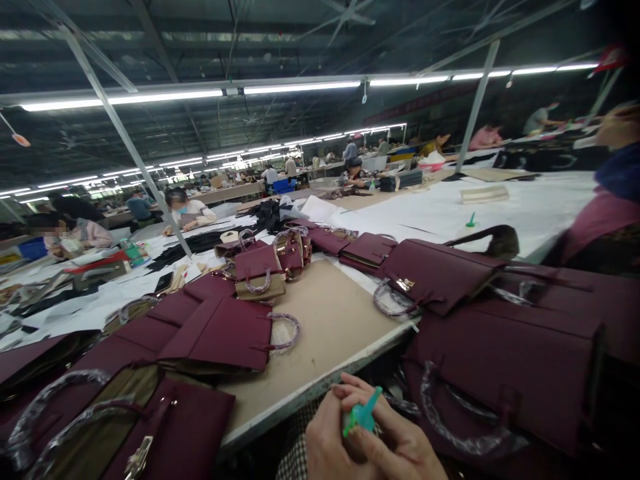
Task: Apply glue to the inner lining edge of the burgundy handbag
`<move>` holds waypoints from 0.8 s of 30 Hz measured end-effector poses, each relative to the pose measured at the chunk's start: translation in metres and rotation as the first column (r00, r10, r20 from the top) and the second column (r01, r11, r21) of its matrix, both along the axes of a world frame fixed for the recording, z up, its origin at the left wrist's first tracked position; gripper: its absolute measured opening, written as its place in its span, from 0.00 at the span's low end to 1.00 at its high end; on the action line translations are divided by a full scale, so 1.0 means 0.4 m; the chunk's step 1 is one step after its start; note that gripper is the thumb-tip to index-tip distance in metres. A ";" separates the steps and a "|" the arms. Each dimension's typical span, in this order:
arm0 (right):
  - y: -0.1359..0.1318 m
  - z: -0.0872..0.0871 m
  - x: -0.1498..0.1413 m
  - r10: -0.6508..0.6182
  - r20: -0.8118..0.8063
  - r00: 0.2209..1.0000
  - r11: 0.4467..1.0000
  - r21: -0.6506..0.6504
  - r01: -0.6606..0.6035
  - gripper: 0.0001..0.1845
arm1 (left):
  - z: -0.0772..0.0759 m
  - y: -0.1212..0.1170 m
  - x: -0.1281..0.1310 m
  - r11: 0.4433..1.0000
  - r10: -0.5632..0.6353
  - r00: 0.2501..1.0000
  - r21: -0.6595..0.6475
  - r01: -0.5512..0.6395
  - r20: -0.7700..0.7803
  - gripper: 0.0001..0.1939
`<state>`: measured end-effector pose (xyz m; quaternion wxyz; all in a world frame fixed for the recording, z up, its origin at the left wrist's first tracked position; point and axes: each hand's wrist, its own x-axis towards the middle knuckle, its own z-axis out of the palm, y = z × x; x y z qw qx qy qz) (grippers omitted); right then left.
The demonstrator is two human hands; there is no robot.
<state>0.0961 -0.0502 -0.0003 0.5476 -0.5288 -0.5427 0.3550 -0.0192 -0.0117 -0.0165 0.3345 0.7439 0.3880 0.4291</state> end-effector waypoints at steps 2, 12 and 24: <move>0.006 -0.022 -0.017 -0.085 -0.050 0.995 0.996 0.030 0.087 0.19 | -0.013 0.015 0.011 0.999 0.014 1.000 0.046 -0.015 0.022 0.10; 0.017 -0.002 -0.027 0.012 -0.112 0.994 0.999 -0.035 -0.016 0.29 | 0.035 0.042 -0.023 0.925 -0.080 0.994 -0.366 0.103 0.077 0.18; 0.055 0.130 0.077 0.523 -0.121 0.844 0.849 -0.021 -0.528 0.24 | 0.068 0.066 -0.120 0.188 -0.463 0.623 -0.617 0.764 0.631 0.20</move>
